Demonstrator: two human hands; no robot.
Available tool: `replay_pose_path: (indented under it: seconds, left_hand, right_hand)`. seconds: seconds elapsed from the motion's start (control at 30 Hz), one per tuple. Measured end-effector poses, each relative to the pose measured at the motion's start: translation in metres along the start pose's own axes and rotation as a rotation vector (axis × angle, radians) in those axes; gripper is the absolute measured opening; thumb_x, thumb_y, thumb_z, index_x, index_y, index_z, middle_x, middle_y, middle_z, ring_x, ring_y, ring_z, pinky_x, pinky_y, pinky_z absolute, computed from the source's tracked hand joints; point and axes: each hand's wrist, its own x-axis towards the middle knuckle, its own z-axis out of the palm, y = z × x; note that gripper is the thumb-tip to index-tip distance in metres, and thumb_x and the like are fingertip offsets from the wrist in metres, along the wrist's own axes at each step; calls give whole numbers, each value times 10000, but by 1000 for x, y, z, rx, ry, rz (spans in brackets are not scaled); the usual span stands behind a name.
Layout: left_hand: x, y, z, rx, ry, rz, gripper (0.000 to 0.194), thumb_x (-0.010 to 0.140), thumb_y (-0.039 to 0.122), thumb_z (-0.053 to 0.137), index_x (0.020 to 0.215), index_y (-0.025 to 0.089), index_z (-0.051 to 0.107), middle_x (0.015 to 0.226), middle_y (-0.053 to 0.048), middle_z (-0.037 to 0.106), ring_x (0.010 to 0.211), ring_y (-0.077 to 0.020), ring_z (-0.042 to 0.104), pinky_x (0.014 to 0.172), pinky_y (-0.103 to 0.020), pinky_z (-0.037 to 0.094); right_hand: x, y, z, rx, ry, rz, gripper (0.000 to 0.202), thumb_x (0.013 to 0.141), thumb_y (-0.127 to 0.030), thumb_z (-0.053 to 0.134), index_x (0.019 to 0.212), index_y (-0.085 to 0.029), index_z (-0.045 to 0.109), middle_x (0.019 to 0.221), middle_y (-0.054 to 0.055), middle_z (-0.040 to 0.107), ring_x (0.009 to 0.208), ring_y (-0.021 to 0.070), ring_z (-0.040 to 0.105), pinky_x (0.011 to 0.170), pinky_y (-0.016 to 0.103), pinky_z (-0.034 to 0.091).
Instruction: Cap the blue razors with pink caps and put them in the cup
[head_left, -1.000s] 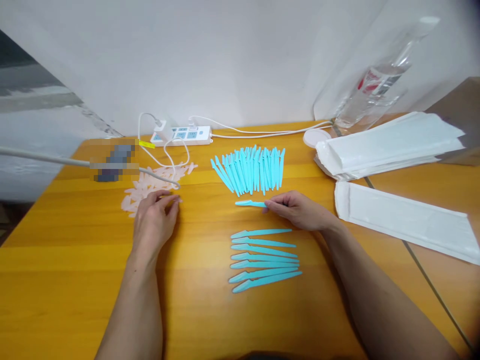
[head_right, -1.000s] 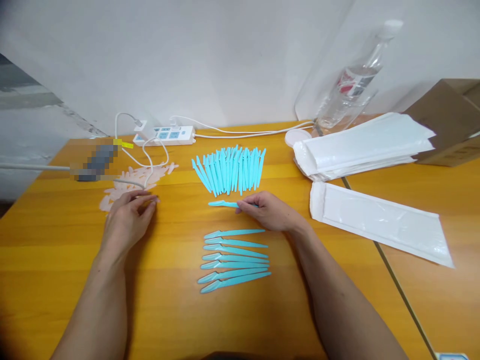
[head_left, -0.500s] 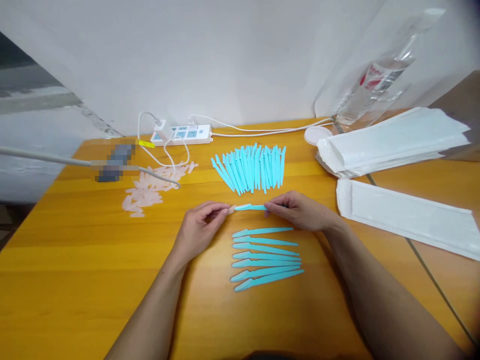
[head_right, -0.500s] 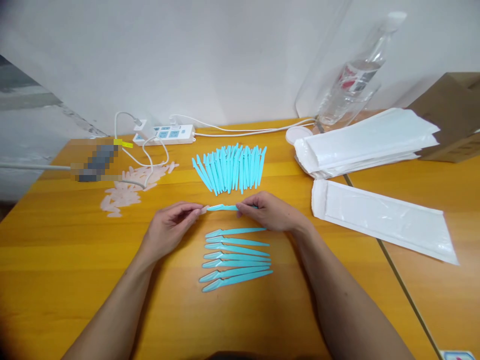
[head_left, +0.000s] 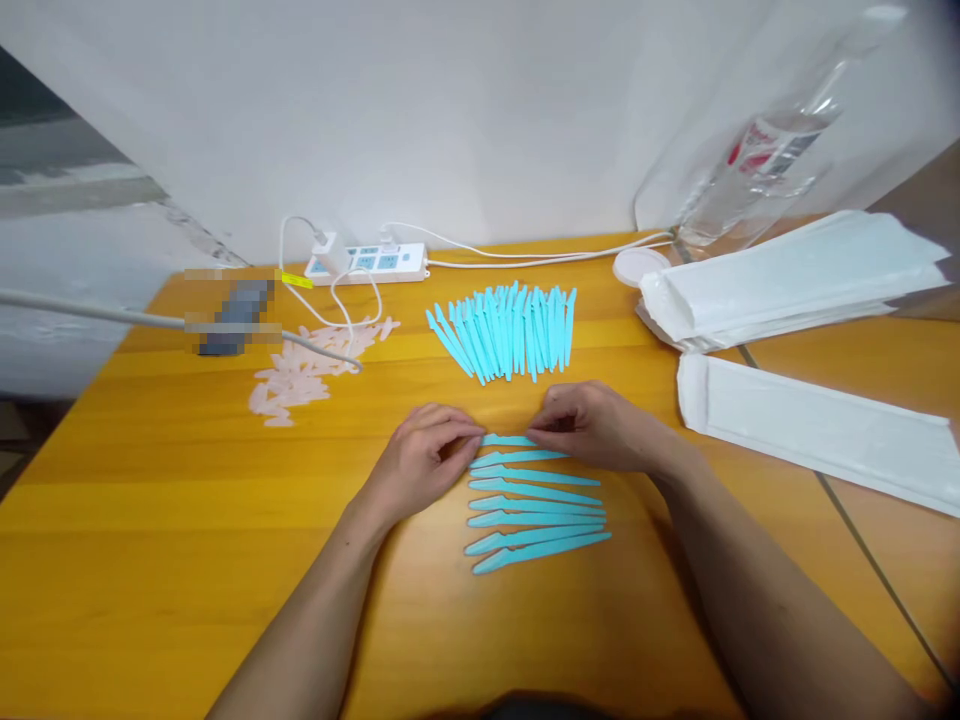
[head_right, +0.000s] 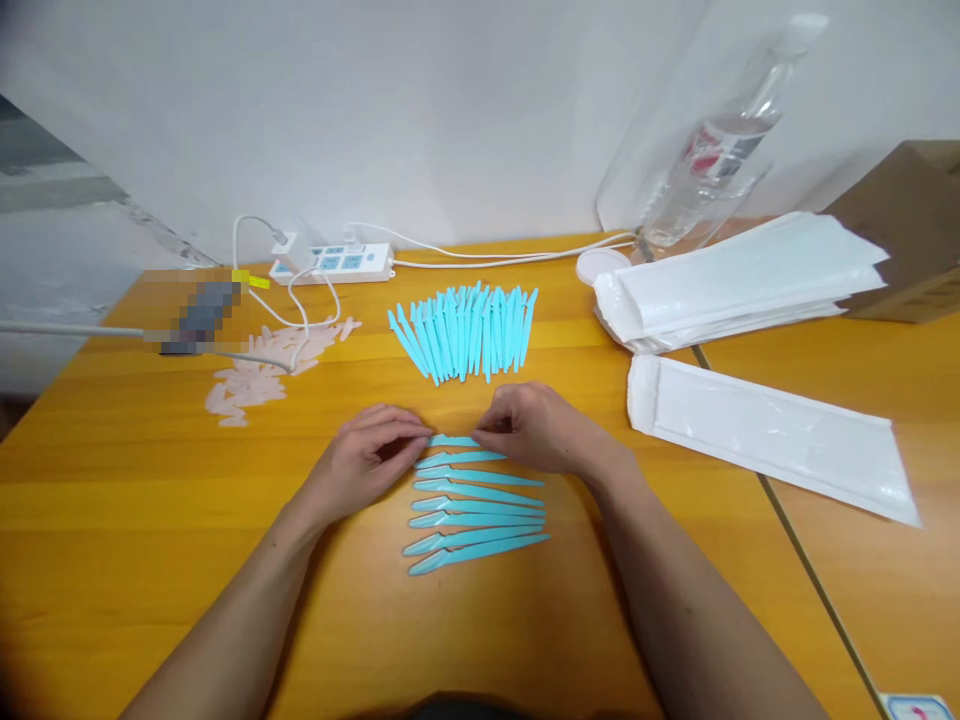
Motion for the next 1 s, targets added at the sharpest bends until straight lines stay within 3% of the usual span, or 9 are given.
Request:
replay_pose_path:
  seconds: [0.17,0.37,0.47,0.6,0.67,0.77,0.87,1.0]
  left_hand:
    - [-2,-3,-3,42,1,-4,221,927,210,592,1099,235,728,1065,-76,707,974,-193,643,870,-346,484]
    - [-3,4,-5,91,-128,51,234,921,233,602,1117,268,725,1117,-56,713,1027,-208,629,935,-391,450]
    - [-2,3,-7,29,-117,48,232,942,225,571,1115,254,722,1081,-62,732,1003,-197,645,925,-376,466]
    - [-1,-6,-12,4,82,-28,233,936,241,582,1124,226,718,1086,-77,724,1013,-192,652,922,-346,489]
    - [-1,-15,-19,55,229,-86,214,924,255,596,1084,213,733,1056,-75,720,1001,-190,655,921,-335,494]
    - [-4,-33,-35,155,457,-170,194,909,274,607,1015,193,747,996,-64,725,958,-182,661,899,-317,498]
    - [-9,-49,-49,211,631,-274,210,897,302,615,994,177,753,944,-55,729,863,-164,658,788,-280,499]
    - [-12,-59,-53,199,664,-312,234,888,321,619,998,169,759,915,-52,729,814,-155,654,702,-256,471]
  right_hand:
    - [0,2,-1,0,7,1,331,901,-398,565,698,-180,709,646,8,609,589,122,499,573,261,321]
    - [0,1,-2,-14,-1,0,366,915,-407,544,669,-177,689,633,-2,602,561,109,477,538,248,313]
    - [1,4,0,6,145,63,408,924,-421,524,629,-171,654,591,-9,579,537,108,468,523,245,319]
    - [7,23,-1,-105,707,313,329,879,-442,569,795,-163,721,703,35,668,613,152,566,606,268,409]
    - [12,36,-6,-154,813,453,351,852,-455,587,949,-155,743,781,68,707,681,190,621,679,299,455]
    - [23,50,-17,-196,721,632,438,809,-474,612,1065,-141,738,867,110,737,798,249,671,785,349,487]
    - [35,55,-27,-208,622,696,419,787,-473,614,1001,-141,755,943,133,750,882,276,686,825,353,491]
    - [47,56,-35,-177,578,750,285,725,-420,651,816,-170,754,822,99,752,800,257,691,731,321,499]
